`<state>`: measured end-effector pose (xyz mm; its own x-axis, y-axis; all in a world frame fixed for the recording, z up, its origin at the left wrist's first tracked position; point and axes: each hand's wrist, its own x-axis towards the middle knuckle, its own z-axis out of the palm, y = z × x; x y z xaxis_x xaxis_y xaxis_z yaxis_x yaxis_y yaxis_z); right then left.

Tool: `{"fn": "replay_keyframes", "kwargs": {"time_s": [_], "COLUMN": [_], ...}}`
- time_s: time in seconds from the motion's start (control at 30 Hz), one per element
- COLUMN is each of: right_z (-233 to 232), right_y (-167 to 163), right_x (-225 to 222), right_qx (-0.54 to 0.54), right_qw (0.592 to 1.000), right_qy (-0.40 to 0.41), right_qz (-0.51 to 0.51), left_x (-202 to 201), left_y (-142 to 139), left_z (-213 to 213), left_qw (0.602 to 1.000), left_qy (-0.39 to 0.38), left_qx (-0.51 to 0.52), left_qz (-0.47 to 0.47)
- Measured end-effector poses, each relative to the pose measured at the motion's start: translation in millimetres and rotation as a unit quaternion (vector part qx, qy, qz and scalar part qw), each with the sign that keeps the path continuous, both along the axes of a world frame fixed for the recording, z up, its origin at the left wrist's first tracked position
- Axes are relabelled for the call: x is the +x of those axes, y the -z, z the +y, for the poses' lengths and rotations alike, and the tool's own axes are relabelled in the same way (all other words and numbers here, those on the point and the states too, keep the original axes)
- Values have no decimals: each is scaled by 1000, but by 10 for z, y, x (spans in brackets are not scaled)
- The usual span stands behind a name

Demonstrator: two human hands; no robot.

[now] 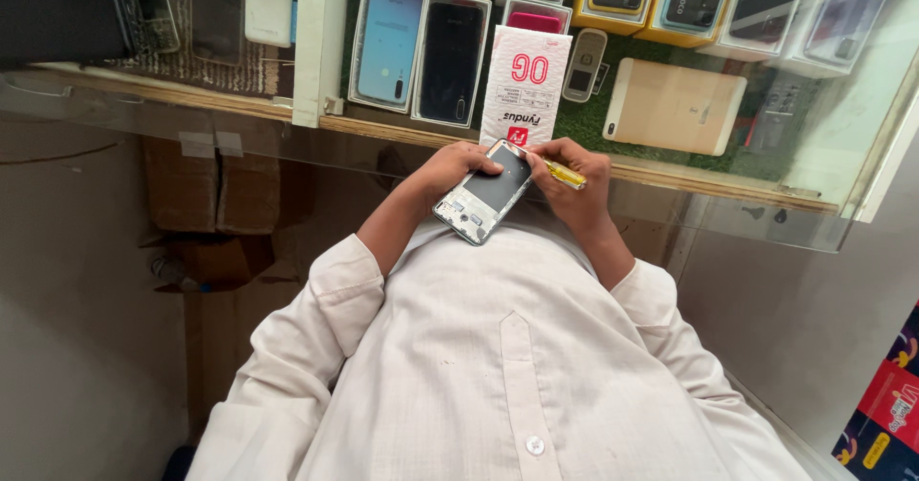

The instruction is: The person uses a metal prying tool and a yellow screwdriver to pry open and separate the screen assembly from the smartphone chassis. They then flip the phone to show the internal components and connect a charging cable to the device.

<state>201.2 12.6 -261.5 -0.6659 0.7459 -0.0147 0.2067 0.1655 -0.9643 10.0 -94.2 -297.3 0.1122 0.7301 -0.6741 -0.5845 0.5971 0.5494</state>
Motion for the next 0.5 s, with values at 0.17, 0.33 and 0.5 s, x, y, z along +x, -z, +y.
{"fn": "replay_keyframes", "kwargs": {"time_s": [0.17, 0.33, 0.5], "right_z": [-33, -33, -32], "right_y": [-42, -69, -50], "right_x": [-17, -31, -47], "right_qx": [57, 61, 53], "right_qw": [998, 998, 998], "right_qy": [5, 6, 15], "right_qz": [-14, -31, -11], "left_x": [4, 13, 6], "left_y": [-3, 5, 20], "left_z": [5, 6, 19], "left_qw": [1000, 999, 1000], "left_qy": [-9, -18, -9], "left_qx": [-2, -9, -19], "left_qz": [-14, -24, -5]}}
